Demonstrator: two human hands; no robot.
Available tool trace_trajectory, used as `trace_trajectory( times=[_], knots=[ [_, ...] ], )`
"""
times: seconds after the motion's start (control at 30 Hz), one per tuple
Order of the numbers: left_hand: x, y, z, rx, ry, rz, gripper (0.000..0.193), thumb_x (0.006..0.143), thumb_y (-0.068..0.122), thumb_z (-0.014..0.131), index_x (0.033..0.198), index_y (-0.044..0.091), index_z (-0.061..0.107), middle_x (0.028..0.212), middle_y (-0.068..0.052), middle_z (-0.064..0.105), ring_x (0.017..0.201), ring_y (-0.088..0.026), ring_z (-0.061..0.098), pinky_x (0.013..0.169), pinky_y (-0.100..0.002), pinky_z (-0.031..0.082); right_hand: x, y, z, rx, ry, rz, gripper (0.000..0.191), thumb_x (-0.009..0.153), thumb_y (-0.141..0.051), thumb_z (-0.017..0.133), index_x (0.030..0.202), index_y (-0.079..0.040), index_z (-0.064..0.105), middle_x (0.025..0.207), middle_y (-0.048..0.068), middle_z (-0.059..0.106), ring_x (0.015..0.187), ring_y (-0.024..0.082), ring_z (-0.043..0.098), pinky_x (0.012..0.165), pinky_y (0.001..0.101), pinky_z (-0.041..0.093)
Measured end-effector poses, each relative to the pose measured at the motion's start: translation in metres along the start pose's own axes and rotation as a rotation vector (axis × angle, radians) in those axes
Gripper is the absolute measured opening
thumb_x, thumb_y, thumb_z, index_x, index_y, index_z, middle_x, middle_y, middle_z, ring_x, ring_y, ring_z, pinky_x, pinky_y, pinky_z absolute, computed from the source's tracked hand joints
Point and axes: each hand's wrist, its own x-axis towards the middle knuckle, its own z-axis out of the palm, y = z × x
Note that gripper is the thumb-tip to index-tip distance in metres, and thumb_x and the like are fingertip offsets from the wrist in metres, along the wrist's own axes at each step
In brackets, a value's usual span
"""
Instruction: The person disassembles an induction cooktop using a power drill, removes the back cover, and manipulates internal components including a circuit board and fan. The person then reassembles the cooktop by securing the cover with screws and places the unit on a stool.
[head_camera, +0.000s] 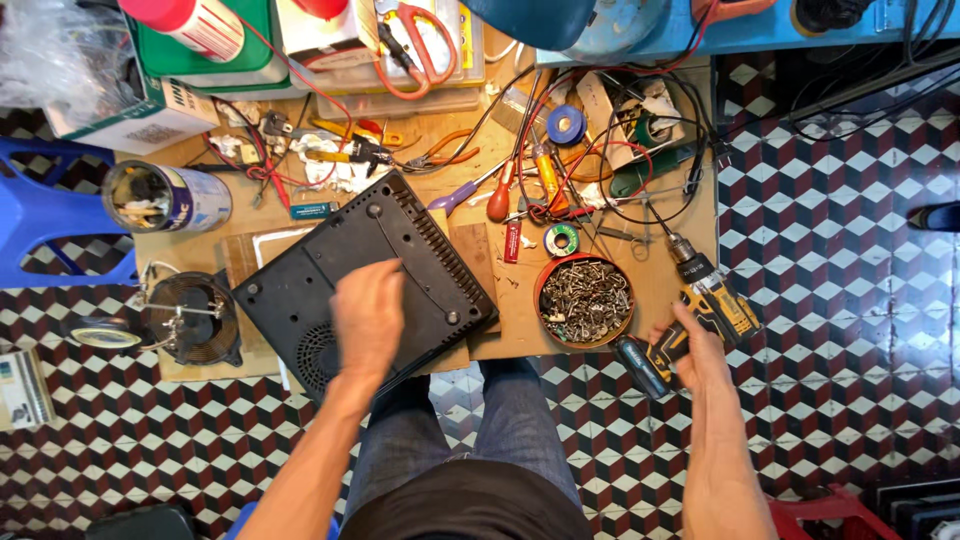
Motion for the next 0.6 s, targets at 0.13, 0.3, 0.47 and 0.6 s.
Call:
trace_trajectory(
  times=[0.13, 0.3, 0.47, 0.6],
  knots=[
    [-0.016, -0.059, -0.047, 0.143, 0.079, -0.257, 0.033, 0.1, 0.015, 0.065, 0.13, 0.002, 0.065, 0.13, -0.017, 0.065, 0.121, -0.037, 0.058, 0.103, -0.048, 0.045, -0.005, 0.002, -0.005, -0.878, 0.213, -0.108, 0.059, 0.093, -0.048, 0.071, 0.12, 0.004, 0.073, 0.111, 0.022, 0.075, 0.095, 0.034, 0.07, 0.077, 0.0471, 0.053],
    [-0.023, -0.149, -0.075, 0.233, 0.056, -0.373, 0.047, 0.101, 0.024, 0.066, 0.14, -0.001, 0.058, 0.143, -0.025, 0.054, 0.13, -0.043, 0.051, 0.106, -0.051, 0.042, -0.05, 0.026, 0.014, -0.9, 0.457, -0.365, 0.058, 0.093, -0.043, 0.075, 0.126, 0.003, 0.063, 0.114, 0.023, 0.071, 0.103, 0.036, 0.067, 0.091, 0.0464, 0.049],
    [-0.008, -0.2, -0.083, 0.18, -0.097, -0.393, 0.05, 0.103, 0.039, 0.058, 0.137, 0.003, 0.061, 0.139, -0.022, 0.061, 0.13, -0.04, 0.055, 0.109, -0.048, 0.043, -0.142, 0.092, 0.085, -0.587, 0.588, -0.82, 0.024, 0.108, -0.022, 0.065, 0.112, 0.001, 0.067, 0.109, 0.014, 0.07, 0.099, 0.023, 0.065, 0.091, 0.0378, 0.051],
    [0.014, -0.217, -0.094, 0.055, -0.32, -0.47, 0.066, 0.095, 0.057, 0.06, 0.133, 0.003, 0.062, 0.131, -0.023, 0.063, 0.125, -0.04, 0.057, 0.104, -0.048, 0.045, -0.185, 0.166, 0.198, -0.439, 0.14, -0.358, 0.029, 0.099, -0.028, 0.065, 0.106, 0.0, 0.072, 0.089, 0.009, 0.076, 0.077, 0.014, 0.067, 0.07, 0.0282, 0.052]
  ],
)
